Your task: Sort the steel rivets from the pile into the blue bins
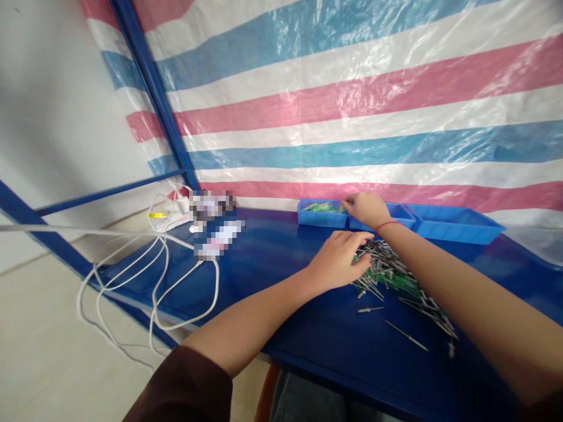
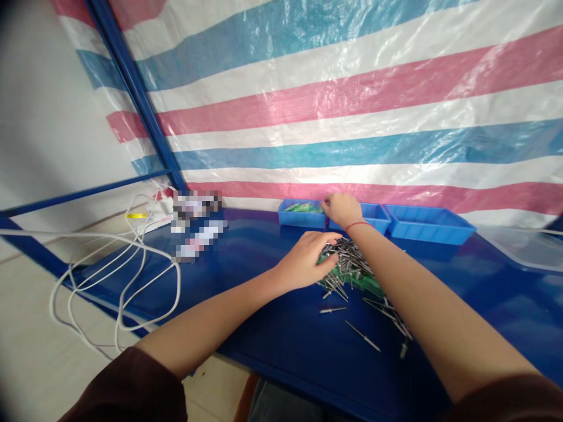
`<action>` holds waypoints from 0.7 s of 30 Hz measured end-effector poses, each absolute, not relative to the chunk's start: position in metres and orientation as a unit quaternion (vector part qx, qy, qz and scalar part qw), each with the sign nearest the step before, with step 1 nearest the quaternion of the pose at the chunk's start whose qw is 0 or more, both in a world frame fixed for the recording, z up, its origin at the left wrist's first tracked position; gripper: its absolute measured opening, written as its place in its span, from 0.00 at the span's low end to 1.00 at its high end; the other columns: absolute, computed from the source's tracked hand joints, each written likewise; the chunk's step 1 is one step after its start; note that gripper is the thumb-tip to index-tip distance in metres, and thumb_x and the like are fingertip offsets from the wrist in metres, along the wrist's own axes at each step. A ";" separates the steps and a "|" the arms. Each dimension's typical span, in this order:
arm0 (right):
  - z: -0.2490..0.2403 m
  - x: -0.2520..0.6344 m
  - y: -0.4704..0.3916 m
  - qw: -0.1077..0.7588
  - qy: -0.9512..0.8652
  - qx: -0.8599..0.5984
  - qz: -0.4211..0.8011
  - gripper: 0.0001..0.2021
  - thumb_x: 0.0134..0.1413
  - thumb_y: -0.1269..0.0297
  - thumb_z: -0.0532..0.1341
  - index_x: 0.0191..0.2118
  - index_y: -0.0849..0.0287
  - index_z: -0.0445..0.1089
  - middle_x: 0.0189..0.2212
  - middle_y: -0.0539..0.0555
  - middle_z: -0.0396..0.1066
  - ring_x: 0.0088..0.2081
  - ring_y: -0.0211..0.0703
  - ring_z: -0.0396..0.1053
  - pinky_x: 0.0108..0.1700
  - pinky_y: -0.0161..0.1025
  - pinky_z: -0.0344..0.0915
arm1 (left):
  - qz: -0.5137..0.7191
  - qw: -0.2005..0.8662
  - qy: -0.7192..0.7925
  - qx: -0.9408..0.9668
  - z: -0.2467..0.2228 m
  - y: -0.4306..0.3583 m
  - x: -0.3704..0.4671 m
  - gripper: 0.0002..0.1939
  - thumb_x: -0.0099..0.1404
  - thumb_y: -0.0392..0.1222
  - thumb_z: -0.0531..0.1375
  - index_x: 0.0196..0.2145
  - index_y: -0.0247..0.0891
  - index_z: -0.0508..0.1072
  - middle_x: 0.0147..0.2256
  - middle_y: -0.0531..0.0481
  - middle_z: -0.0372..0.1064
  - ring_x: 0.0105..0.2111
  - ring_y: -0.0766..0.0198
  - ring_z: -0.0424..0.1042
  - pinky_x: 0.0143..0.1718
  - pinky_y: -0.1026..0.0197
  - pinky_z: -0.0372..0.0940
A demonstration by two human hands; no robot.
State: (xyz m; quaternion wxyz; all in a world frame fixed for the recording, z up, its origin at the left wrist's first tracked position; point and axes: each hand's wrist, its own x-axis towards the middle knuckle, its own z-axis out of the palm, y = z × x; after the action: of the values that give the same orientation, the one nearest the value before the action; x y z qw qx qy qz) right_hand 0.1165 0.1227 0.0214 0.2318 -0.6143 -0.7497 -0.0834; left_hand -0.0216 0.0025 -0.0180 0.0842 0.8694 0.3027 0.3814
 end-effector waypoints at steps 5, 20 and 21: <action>0.016 0.114 0.134 0.173 -0.774 -0.597 -0.122 0.20 0.57 0.58 0.52 0.46 0.62 0.74 0.40 0.65 0.75 0.46 0.59 0.70 0.46 0.49 0.63 | 0.363 0.077 0.306 0.877 -0.016 0.004 -0.021 0.13 0.62 0.37 0.54 0.45 0.38 0.67 0.46 0.47 0.70 0.49 0.58 0.66 0.55 0.53 0.58; 0.008 0.097 0.133 0.139 -0.761 -0.629 -0.079 0.24 0.59 0.53 0.46 0.42 0.59 0.76 0.52 0.62 0.66 0.55 0.66 0.56 0.49 0.62 0.55 | 0.335 0.071 0.315 0.885 -0.020 0.008 -0.020 0.10 0.62 0.39 0.55 0.41 0.39 0.72 0.44 0.46 0.70 0.47 0.58 0.66 0.53 0.54 0.60; 0.009 0.097 0.133 0.139 -0.765 -0.623 -0.082 0.24 0.59 0.52 0.46 0.43 0.58 0.76 0.53 0.62 0.65 0.54 0.66 0.56 0.49 0.62 0.55 | 0.332 0.070 0.312 0.888 -0.020 0.008 -0.020 0.10 0.62 0.39 0.55 0.41 0.39 0.72 0.44 0.47 0.70 0.47 0.58 0.67 0.53 0.54 0.60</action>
State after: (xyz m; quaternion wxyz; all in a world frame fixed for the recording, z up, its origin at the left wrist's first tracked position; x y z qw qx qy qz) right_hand 0.0973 0.1331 0.0094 0.1393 -0.6229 -0.7654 -0.0819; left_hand -0.0197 0.0083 -0.0204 0.0697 0.8877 0.3118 0.3316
